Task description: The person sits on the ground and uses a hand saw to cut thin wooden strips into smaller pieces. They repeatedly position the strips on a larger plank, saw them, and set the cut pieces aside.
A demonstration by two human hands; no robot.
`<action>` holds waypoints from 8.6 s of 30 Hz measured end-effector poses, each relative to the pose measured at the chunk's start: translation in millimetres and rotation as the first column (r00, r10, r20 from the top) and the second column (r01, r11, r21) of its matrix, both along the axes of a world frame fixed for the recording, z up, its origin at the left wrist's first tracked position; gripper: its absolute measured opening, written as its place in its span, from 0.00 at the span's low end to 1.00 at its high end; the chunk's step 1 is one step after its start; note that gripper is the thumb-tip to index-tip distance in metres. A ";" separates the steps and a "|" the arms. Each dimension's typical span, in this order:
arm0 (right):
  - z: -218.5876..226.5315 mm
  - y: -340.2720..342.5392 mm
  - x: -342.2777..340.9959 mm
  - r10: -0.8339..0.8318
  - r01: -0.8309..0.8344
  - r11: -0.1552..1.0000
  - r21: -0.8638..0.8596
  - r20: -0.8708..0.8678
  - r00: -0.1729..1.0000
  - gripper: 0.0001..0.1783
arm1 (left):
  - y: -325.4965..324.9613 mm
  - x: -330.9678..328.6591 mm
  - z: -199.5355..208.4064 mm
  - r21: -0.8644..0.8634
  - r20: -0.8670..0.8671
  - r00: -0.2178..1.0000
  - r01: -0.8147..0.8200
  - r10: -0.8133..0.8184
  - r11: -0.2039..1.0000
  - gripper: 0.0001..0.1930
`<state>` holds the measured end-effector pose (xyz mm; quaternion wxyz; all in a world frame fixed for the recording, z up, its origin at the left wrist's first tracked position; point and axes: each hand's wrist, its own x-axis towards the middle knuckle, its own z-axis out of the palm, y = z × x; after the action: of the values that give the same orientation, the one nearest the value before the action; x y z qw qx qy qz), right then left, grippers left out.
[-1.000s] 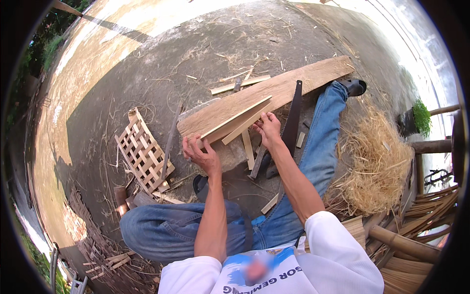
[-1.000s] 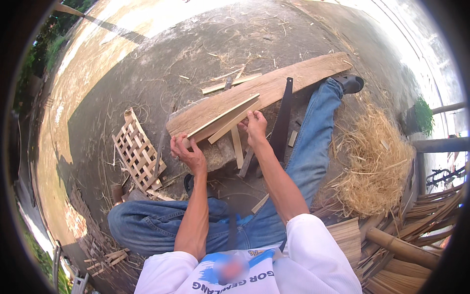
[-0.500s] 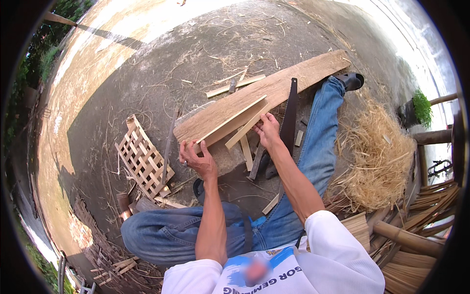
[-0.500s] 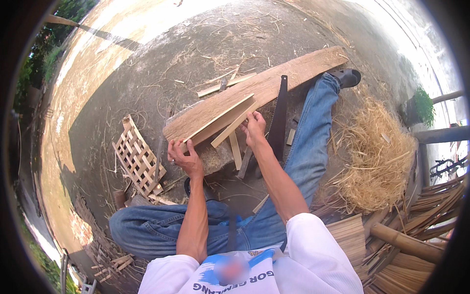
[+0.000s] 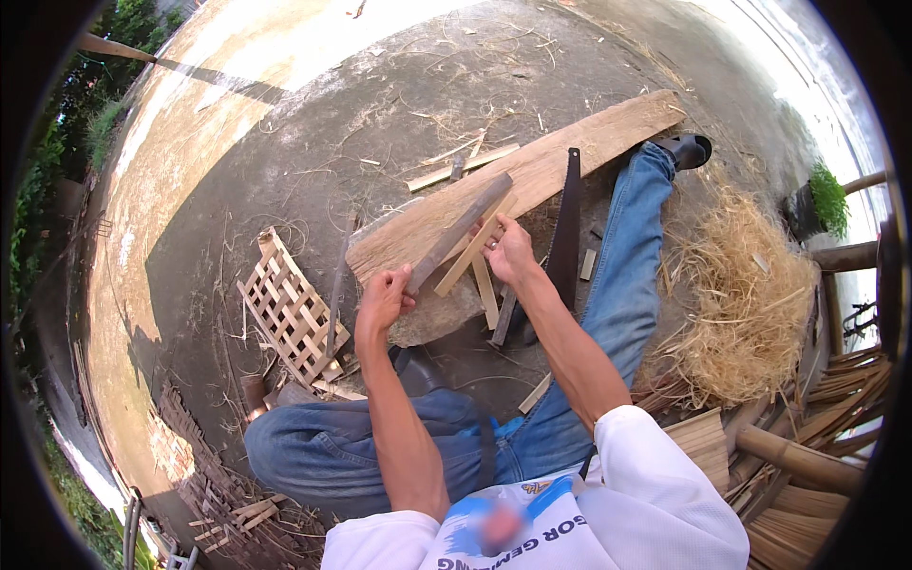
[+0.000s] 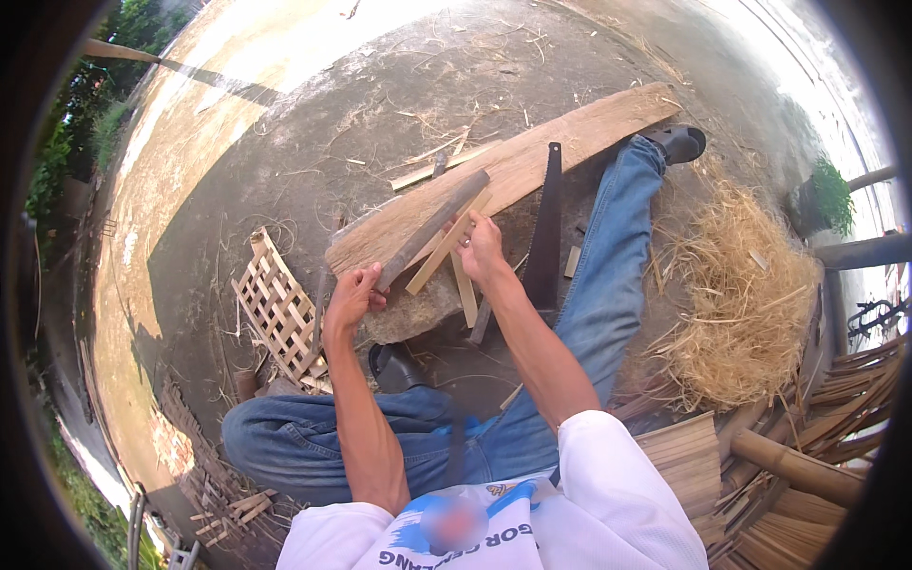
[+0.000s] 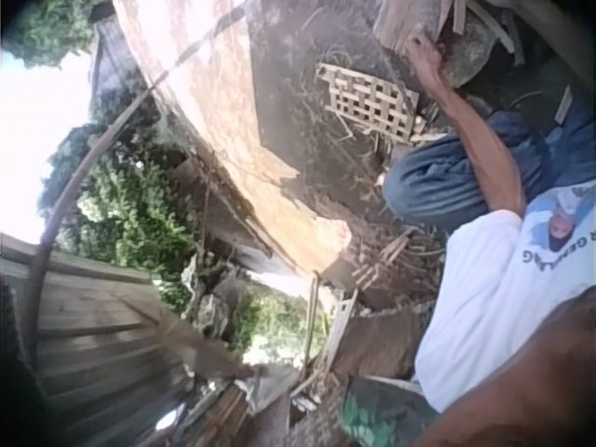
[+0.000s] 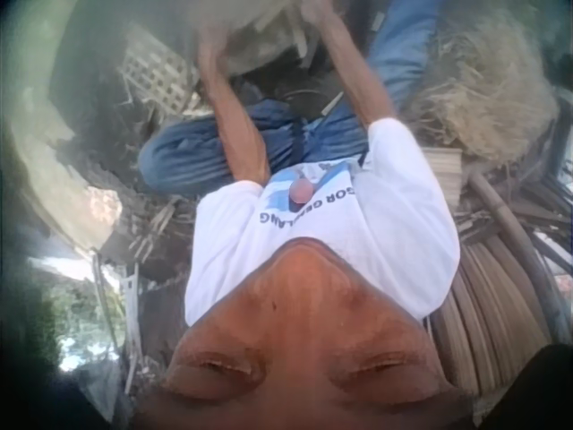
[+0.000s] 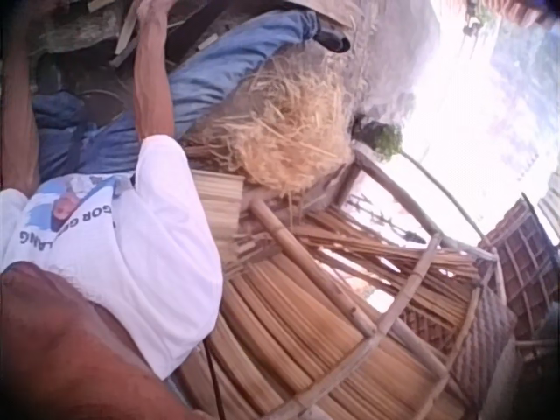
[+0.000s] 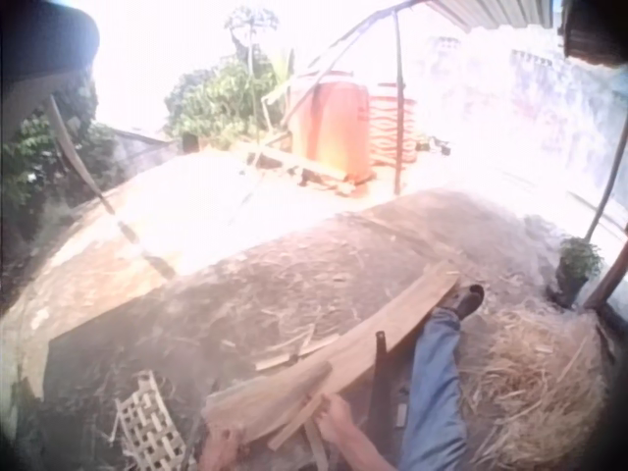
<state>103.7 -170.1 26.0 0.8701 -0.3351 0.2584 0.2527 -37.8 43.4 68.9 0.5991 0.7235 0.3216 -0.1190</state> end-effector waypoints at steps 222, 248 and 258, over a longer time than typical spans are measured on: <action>-0.4 167.6 -71.9 0.095 -0.073 0.945 -0.319 0.056 0.994 0.10 | 99.6 -61.4 1.2 0.650 0.337 0.805 0.177 -0.489 0.739 0.24; 18.2 132.9 -50.3 0.647 -0.499 0.592 -0.633 0.004 0.762 0.19 | 104.4 -73.4 -22.5 0.817 0.232 0.740 0.204 -0.632 0.539 0.24; -0.6 69.5 -91.3 0.558 -0.322 0.693 -0.646 0.197 0.806 0.16 | 101.8 -72.5 -20.6 0.817 0.263 0.719 0.189 -0.644 0.544 0.24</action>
<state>12.4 -100.7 25.4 0.6679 -0.6800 0.0601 0.2963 -110.3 145.2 48.3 0.2652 0.9600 -0.0321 0.0842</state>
